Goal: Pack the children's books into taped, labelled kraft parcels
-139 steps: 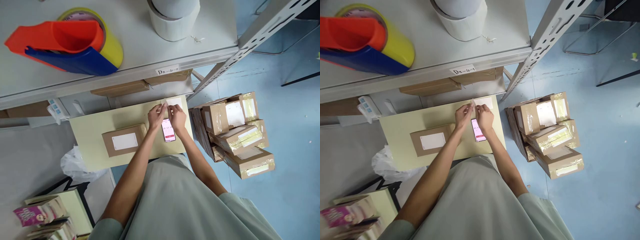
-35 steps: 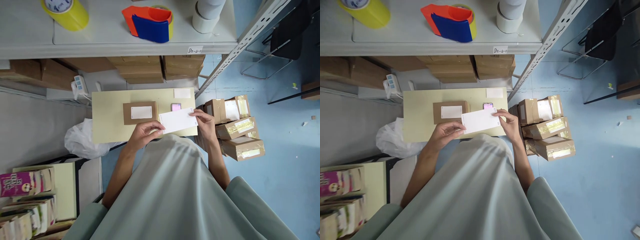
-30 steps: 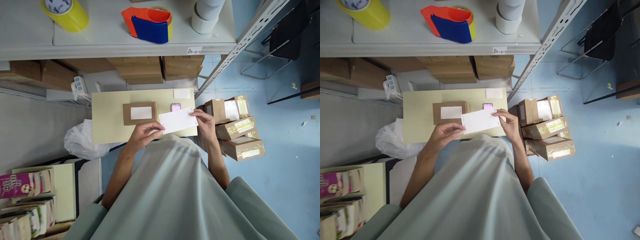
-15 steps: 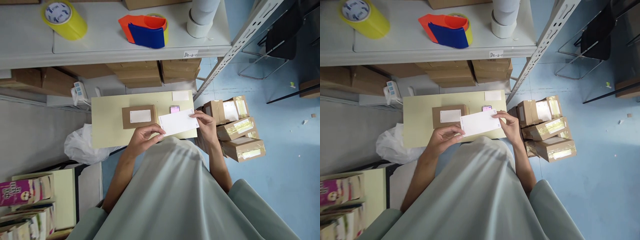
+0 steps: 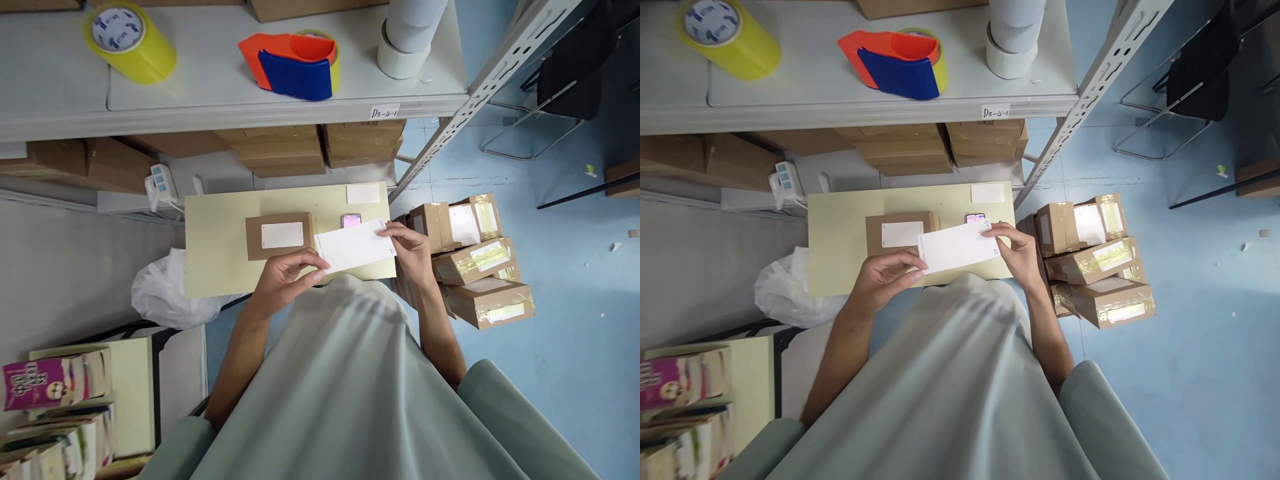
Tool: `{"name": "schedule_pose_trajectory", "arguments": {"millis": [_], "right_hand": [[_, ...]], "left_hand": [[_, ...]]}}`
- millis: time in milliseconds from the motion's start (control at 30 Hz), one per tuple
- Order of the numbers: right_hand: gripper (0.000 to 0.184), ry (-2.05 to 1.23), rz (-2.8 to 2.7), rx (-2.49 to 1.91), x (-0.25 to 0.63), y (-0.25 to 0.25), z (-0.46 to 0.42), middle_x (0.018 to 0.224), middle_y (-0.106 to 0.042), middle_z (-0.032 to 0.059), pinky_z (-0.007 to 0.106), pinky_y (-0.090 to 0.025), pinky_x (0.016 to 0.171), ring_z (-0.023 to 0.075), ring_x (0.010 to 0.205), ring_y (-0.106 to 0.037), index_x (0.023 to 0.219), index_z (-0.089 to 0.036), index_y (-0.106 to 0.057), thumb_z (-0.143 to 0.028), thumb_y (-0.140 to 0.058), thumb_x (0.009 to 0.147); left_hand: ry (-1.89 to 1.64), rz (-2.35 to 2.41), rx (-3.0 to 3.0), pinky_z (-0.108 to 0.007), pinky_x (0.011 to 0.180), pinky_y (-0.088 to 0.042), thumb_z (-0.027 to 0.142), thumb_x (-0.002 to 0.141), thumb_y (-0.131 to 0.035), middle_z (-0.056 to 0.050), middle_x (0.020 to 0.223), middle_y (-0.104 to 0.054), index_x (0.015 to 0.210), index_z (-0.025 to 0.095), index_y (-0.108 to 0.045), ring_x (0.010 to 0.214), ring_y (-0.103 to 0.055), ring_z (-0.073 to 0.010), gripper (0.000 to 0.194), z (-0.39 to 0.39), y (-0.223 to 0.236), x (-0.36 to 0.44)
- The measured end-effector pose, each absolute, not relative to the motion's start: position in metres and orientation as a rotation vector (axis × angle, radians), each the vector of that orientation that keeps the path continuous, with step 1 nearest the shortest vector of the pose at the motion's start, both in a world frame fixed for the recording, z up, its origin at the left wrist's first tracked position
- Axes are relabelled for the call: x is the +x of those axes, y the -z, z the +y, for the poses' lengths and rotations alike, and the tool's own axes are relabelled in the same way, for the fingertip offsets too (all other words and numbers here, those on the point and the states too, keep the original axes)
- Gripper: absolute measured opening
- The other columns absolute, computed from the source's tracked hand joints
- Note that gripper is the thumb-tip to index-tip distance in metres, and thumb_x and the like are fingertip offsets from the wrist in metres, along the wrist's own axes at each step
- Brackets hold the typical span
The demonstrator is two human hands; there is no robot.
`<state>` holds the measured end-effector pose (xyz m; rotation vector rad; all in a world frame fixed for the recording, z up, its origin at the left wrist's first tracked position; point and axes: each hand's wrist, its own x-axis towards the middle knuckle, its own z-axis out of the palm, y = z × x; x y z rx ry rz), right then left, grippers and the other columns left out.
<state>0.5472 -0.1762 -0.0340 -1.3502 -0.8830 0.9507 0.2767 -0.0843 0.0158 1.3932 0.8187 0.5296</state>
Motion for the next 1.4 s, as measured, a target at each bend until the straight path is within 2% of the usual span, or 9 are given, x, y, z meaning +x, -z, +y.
{"name": "schedule_pose_trajectory", "arguments": {"millis": [233,500,733,967,1233,1300,1400], "right_hand": [[0.022,-0.959,-0.864,-1.338,0.548,0.034,-0.169,0.107,-0.082,0.0036,0.049,-0.055,0.109,0.0286,0.114,-0.071,0.093,-0.033,-0.086,-0.055,-0.082,0.093],[0.023,-0.930,-0.872,-1.362,0.552,0.032,-0.165,0.107,-0.081,0.0033,0.048,-0.055,0.107,0.0282,0.114,-0.072,0.093,-0.034,-0.086,-0.056,-0.081,0.094],[0.020,-0.917,-0.856,-1.352,0.555,0.033,-0.162,0.108,-0.082,0.0032,0.049,-0.054,0.110,0.0288,0.117,-0.071,0.093,-0.034,-0.087,-0.054,-0.082,0.094],[0.023,-0.916,-0.864,-1.377,0.554,0.033,-0.161,0.108,-0.081,0.0030,0.049,-0.054,0.110,0.0280,0.113,-0.072,0.093,-0.034,-0.086,-0.056,-0.081,0.094],[0.020,-0.938,-0.866,-1.358,0.556,0.040,-0.165,0.106,-0.081,0.0029,0.048,-0.055,0.109,0.0265,0.110,-0.073,0.094,-0.033,-0.086,-0.052,-0.080,0.096],[0.021,-0.943,-0.899,-1.374,0.558,0.043,-0.166,0.112,-0.080,0.0036,0.048,-0.055,0.110,0.0268,0.113,-0.073,0.096,-0.032,-0.085,-0.052,-0.077,0.098],[0.023,-0.880,-0.981,-1.462,0.561,0.046,-0.168,0.133,-0.075,0.0054,0.051,-0.053,0.115,0.0288,0.130,-0.068,0.106,-0.032,-0.085,-0.051,-0.070,0.103]], "left_hand": [[-0.533,0.768,1.383,-0.039,0.081,-0.052,0.040,0.091,-0.082,-0.005,0.084,-0.073,0.092,0.026,-0.085,0.083,-0.066,-0.0226,0.014,-0.075,-0.019,0.281],[-0.471,0.808,1.380,-0.043,0.085,-0.053,0.051,0.086,-0.084,-0.007,0.084,-0.071,0.090,0.025,-0.084,0.087,-0.065,-0.0260,0.026,-0.065,-0.021,0.287],[-0.488,0.773,1.374,-0.041,0.083,-0.052,0.045,0.088,-0.083,-0.007,0.084,-0.070,0.090,0.025,-0.083,0.086,-0.065,-0.0253,0.020,-0.060,-0.019,0.290],[-0.472,0.798,1.368,-0.041,0.085,-0.052,0.048,0.086,-0.085,-0.007,0.086,-0.071,0.090,0.024,-0.083,0.086,-0.065,-0.0251,0.024,-0.060,-0.016,0.291],[-0.489,0.757,1.421,-0.037,0.082,-0.053,0.040,0.093,-0.080,-0.006,0.088,-0.073,0.093,0.023,-0.082,0.086,-0.066,-0.0216,0.017,-0.064,-0.013,0.293],[-0.495,0.749,1.450,-0.037,0.083,-0.054,0.038,0.095,-0.078,-0.006,0.089,-0.074,0.095,0.023,-0.082,0.088,-0.067,-0.0215,0.016,-0.065,-0.012,0.294],[-0.512,0.753,1.485,-0.037,0.088,-0.055,0.034,0.097,-0.077,-0.006,0.094,-0.076,0.098,0.023,-0.083,0.093,-0.070,-0.0220,0.013,-0.068,-0.009,0.295]]}}
